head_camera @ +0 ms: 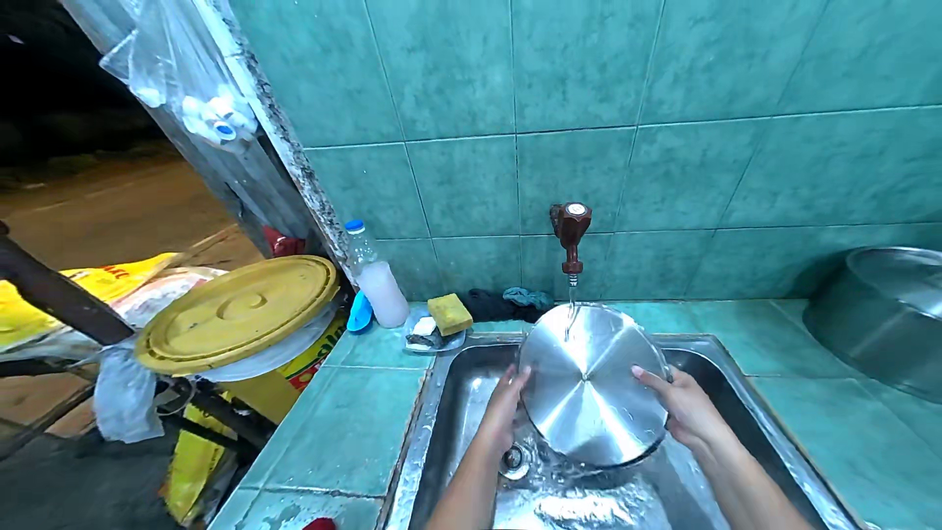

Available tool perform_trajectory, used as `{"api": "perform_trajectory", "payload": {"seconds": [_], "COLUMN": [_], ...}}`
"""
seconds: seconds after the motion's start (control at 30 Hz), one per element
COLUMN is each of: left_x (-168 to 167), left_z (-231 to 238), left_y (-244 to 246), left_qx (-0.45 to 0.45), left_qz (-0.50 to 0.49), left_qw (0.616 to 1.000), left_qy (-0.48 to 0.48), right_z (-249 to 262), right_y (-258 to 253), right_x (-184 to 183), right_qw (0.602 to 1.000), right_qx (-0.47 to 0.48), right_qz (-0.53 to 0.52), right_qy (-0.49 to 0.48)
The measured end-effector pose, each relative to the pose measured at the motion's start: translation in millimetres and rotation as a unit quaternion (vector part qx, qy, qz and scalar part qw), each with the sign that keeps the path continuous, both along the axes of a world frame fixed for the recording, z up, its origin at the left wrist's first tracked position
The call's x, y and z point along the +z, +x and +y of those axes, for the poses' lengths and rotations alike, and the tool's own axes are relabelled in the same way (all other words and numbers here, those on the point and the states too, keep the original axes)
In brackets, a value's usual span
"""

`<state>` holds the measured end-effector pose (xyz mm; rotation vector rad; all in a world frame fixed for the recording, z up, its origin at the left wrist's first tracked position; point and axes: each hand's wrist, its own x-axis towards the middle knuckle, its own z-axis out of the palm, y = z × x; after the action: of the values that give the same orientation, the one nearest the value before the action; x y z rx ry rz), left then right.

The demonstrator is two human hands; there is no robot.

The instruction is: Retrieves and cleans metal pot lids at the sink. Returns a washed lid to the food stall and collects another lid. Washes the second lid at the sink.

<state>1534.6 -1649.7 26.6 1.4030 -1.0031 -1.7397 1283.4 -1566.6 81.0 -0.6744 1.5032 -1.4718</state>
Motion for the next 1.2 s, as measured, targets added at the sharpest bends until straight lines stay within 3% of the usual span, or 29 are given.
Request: {"api": "perform_trajectory", "payload": {"seconds": [0.1, 0.17, 0.23, 0.27, 0.33, 0.4, 0.47, 0.57, 0.63, 0.7, 0.77, 0.8, 0.87, 0.9, 0.97, 1.07, 1.13, 1.2], "left_x": [-8, 0, 5, 7, 10, 13, 17, 25, 29, 29, 30, 32, 39, 41, 39, 24, 24, 33], "left_z": [13, 19, 21, 21, 22, 20, 20, 27, 29, 25, 20, 17, 13, 10, 3, -12, -17, -13], "left_y": [1, -1, -5, -7, -11, -13, -13, -16, -16, -10, -2, 2, 8, 9, 9, 11, 6, -11], "left_qx": [-0.003, 0.029, 0.054, 0.063, 0.07, 0.073, 0.062, 0.038, 0.035, 0.048, 0.062, 0.067, 0.066, 0.06, 0.039, -0.032, -0.118, -0.211], "left_qz": [0.094, 0.143, 0.16, 0.158, 0.137, 0.115, 0.105, 0.092, 0.087, 0.087, 0.083, 0.083, 0.09, 0.095, 0.085, -0.068, -0.279, -0.473], "left_qw": [0.995, 0.989, 0.986, 0.986, 0.988, 0.991, 0.992, 0.995, 0.996, 0.995, 0.994, 0.994, 0.994, 0.994, 0.996, 0.989, 0.936, 0.832], "left_qy": [0.03, 0.027, 0.01, 0.002, -0.009, -0.018, -0.019, -0.018, -0.015, -0.013, -0.019, -0.019, -0.006, 0.001, -0.01, -0.123, -0.182, -0.199], "right_z": [-1, -5, -11, -14, -16, -18, -20, -28, -36, -41, -44, -44, -40, -34, -22, -10, -5, -2], "right_y": [-4, -1, 0, 2, 12, 30, 48, 66, 66, 56, 34, 22, 4, 2, 1, 3, 4, 5], "right_x": [-16, -26, -42, -48, -54, -51, -50, -50, -53, -52, -53, -57, -67, -67, -63, -59, -57, -54], "right_qw": [0.992, 0.996, 0.992, 0.971, 0.88, 0.792, 0.755, 0.757, 0.754, 0.758, 0.795, 0.836, 0.945, 0.978, 0.992, 0.987, 0.988, 0.99], "right_qx": [0.014, 0.017, 0.006, 0.008, 0.059, 0.132, 0.204, 0.291, 0.302, 0.273, 0.228, 0.202, 0.139, 0.104, 0.062, 0.023, 0.004, -0.01], "right_qz": [-0.114, -0.068, 0.104, 0.228, 0.459, 0.577, 0.605, 0.583, 0.583, 0.589, 0.546, 0.49, 0.268, 0.137, -0.059, -0.145, -0.141, -0.125], "right_qy": [0.057, 0.062, 0.064, 0.074, 0.107, 0.15, 0.148, 0.052, 0.027, 0.06, 0.129, 0.143, 0.125, 0.117, 0.089, 0.06, 0.065, 0.064]}}
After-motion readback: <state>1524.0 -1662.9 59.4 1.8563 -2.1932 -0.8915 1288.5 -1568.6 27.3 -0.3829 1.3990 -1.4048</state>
